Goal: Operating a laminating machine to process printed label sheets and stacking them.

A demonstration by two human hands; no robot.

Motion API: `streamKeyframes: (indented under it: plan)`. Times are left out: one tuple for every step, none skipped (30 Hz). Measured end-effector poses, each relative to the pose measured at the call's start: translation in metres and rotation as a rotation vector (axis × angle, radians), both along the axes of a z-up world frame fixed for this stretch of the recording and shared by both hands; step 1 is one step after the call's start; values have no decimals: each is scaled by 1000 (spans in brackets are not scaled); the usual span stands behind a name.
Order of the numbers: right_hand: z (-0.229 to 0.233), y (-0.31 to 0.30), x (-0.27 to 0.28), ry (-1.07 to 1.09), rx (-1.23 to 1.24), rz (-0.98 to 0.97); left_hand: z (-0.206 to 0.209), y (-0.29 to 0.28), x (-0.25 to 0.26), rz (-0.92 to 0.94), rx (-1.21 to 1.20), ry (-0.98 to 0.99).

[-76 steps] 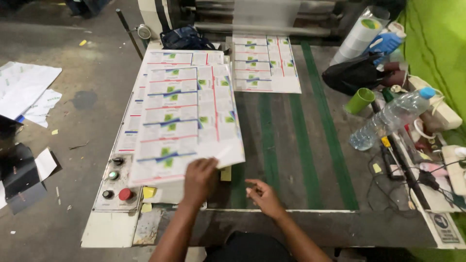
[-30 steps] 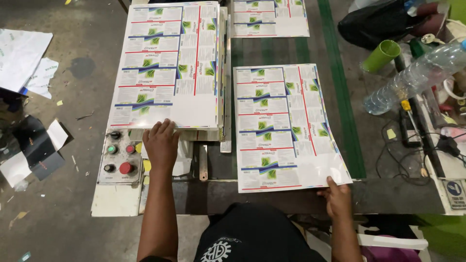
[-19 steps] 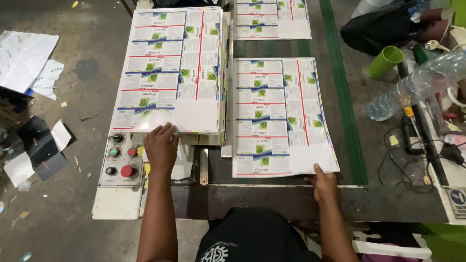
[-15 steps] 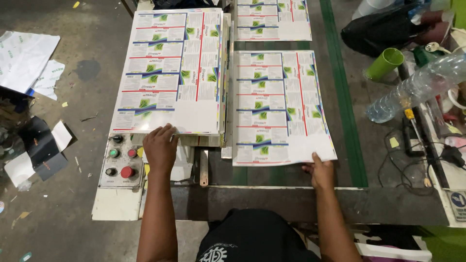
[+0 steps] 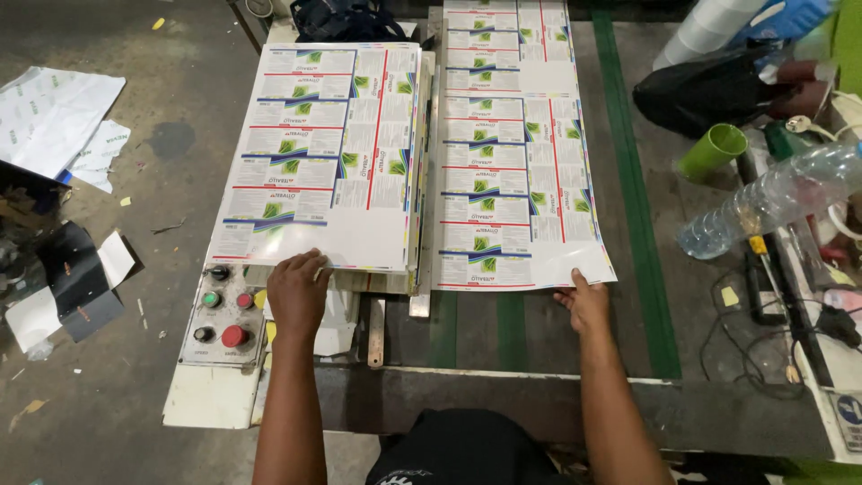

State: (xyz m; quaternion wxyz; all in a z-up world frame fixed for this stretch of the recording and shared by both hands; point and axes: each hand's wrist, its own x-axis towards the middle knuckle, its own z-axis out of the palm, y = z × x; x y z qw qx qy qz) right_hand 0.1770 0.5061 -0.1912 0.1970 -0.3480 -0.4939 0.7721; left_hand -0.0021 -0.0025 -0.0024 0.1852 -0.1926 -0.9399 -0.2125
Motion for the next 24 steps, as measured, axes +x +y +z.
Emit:
streamKeyframes:
  plan:
    - [10,-3,3,2,3,2,0,1,2,2,3,2]
    - [20,-6,3,-25,-14,17,1,2,2,12,5,-2]
    - [30,-10,3,-52,-31,31,2,2,2,21,6,-7]
    - [27,-10,11,-49,-27,33,5,4,2,24,10,-3]
    - [25,-10,19,-71,-39,49,7,4,3,23,15,-11]
    - [22,-9,24,-93,-48,70,8,5,4,26,23,-17]
    - [17,-11,33,-89,-42,76,8,5,4,33,29,-13]
    - [12,-12,43,-130,-31,66,8,4,4,26,70,-35]
    - [8,-14,52,-170,-20,55,7,3,4,20,111,-57]
    - [5,-19,62,-166,-11,65,8,4,5,30,119,-52]
    - [3,-23,70,-246,61,53,8,4,6,27,89,-52]
    - [2,-28,78,-325,134,40,9,5,5,24,59,-51]
    - [4,-36,80,-319,145,49,9,5,2,35,69,-44]
    - [5,-47,86,-362,204,40,8,5,2,30,62,-34]
    - [5,-57,93,-405,264,31,6,4,2,25,56,-23]
    - [-8,-62,96,-406,270,34,11,4,2,30,62,-23]
    - [-21,-67,99,-400,334,36,17,5,3,14,50,-9]
    - [-34,-72,104,-395,396,35,21,6,3,-5,38,5]
    - [-36,-77,97,-397,401,36,21,6,1,-3,43,3]
    - [-39,-83,91,-319,437,40,22,4,-1,-15,22,6]
    - [-42,-89,85,-241,473,45,22,4,-2,-27,2,8]
    - [-39,-99,66,-247,469,46,26,1,-4,-28,-1,1]
    - [-37,-109,46,-137,382,13,30,1,-6,-52,-22,-22]
    - [-36,-121,33,-34,289,-25,33,-1,-5,-81,-46,-50]
